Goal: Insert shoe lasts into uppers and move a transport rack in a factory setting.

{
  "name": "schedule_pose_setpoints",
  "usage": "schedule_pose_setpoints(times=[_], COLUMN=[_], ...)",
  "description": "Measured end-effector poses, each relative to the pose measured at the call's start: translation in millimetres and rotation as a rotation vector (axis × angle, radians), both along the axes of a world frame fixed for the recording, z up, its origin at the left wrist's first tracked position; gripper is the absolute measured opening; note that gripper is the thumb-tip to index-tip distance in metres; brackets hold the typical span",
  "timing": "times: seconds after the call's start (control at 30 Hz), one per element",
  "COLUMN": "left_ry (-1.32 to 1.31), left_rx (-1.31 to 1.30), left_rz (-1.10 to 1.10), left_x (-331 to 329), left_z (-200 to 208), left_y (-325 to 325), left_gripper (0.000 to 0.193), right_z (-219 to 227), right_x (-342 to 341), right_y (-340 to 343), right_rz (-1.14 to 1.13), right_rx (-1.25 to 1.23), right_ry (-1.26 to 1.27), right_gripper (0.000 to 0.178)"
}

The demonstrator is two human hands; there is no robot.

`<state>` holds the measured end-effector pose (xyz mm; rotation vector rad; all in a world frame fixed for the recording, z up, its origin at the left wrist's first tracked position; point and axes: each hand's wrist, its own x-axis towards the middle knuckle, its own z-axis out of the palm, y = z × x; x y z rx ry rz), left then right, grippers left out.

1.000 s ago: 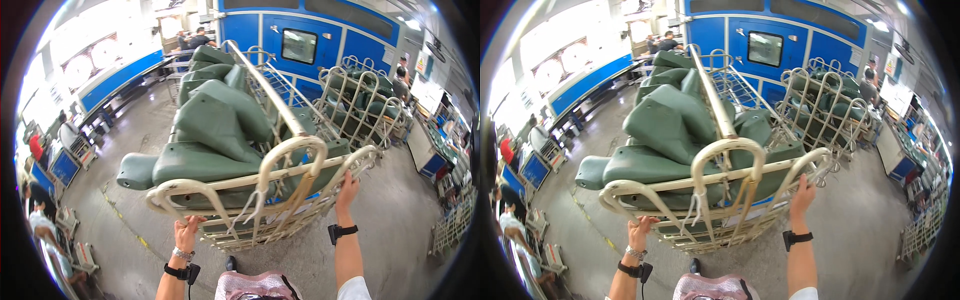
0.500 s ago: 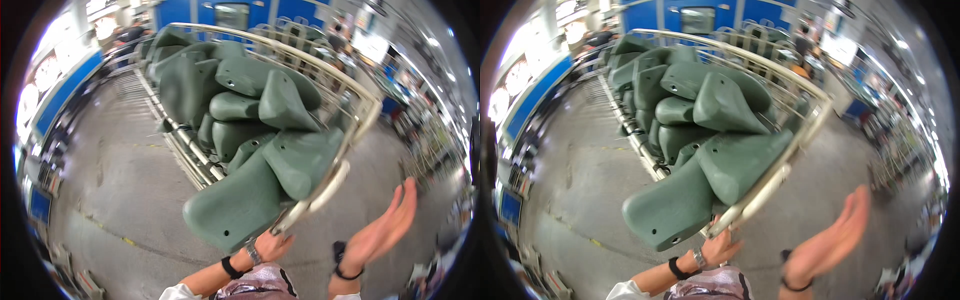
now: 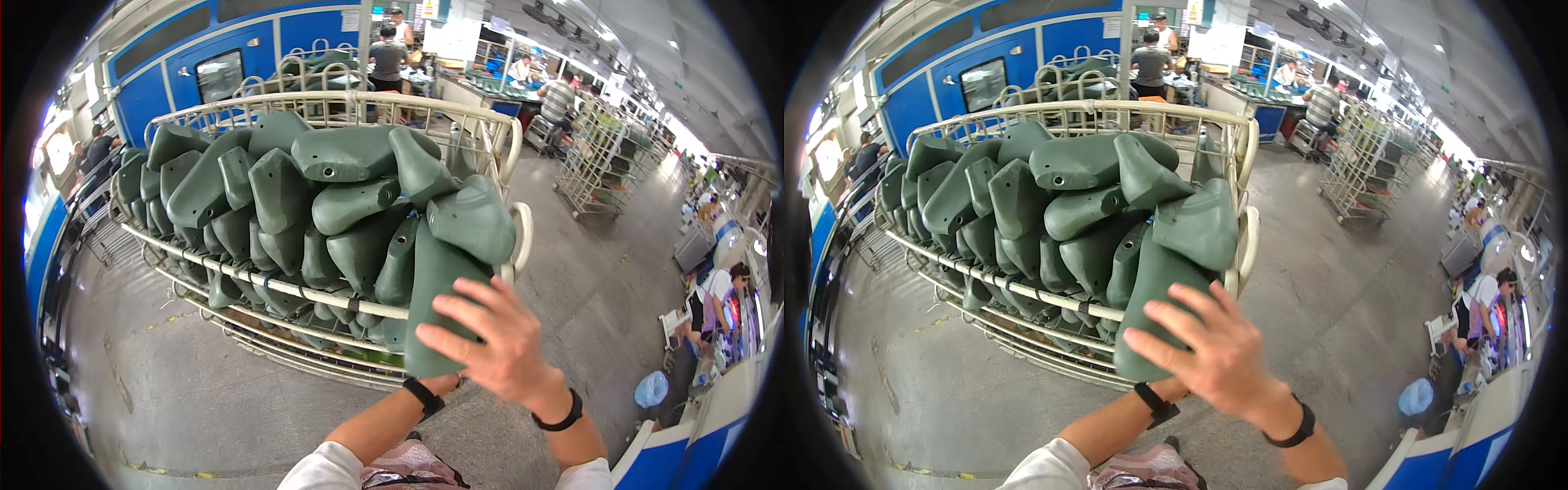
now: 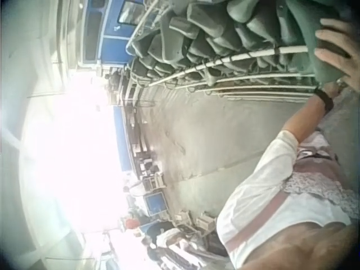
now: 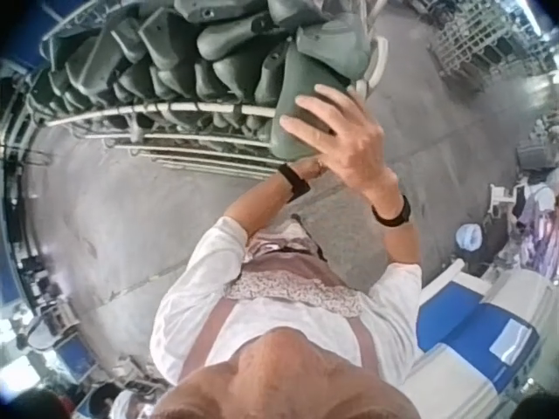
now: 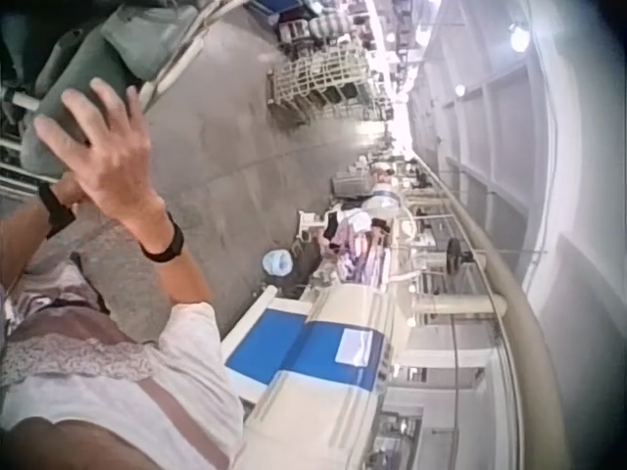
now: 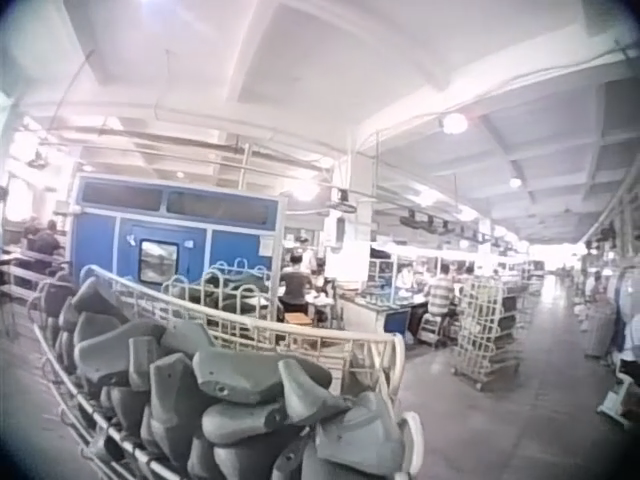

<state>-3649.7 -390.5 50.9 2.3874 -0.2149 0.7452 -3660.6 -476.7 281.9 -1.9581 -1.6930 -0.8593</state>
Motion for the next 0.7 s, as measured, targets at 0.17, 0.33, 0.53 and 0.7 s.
schedule_pose_setpoints(times=[0.17,0.33,0.53,0.7], left_ry=[-0.247,0.177,0.293,-0.079], left_rx=[0.003,-0.207,-0.284,-0.806], left_rz=[-0.136,-0.149,0.634,1.011], left_x=[5,-117,-306,-496], left_z=[4,63,11,-23], left_y=[34,136,423,819], left_gripper=[0.04,0.053,0.057,0.062], right_z=[13,-23,-93,-153], right_x=[-1,-12,-66,-107], right_y=[25,17,65,145], right_rz=[-0.101,-0.27,-0.363,-0.384], right_rx=[-0.098,0.235,0.895,1.269], right_ry=[0.1,0.406,0.817,1.435], right_gripper=[0.061,0.106,0.116,0.078])
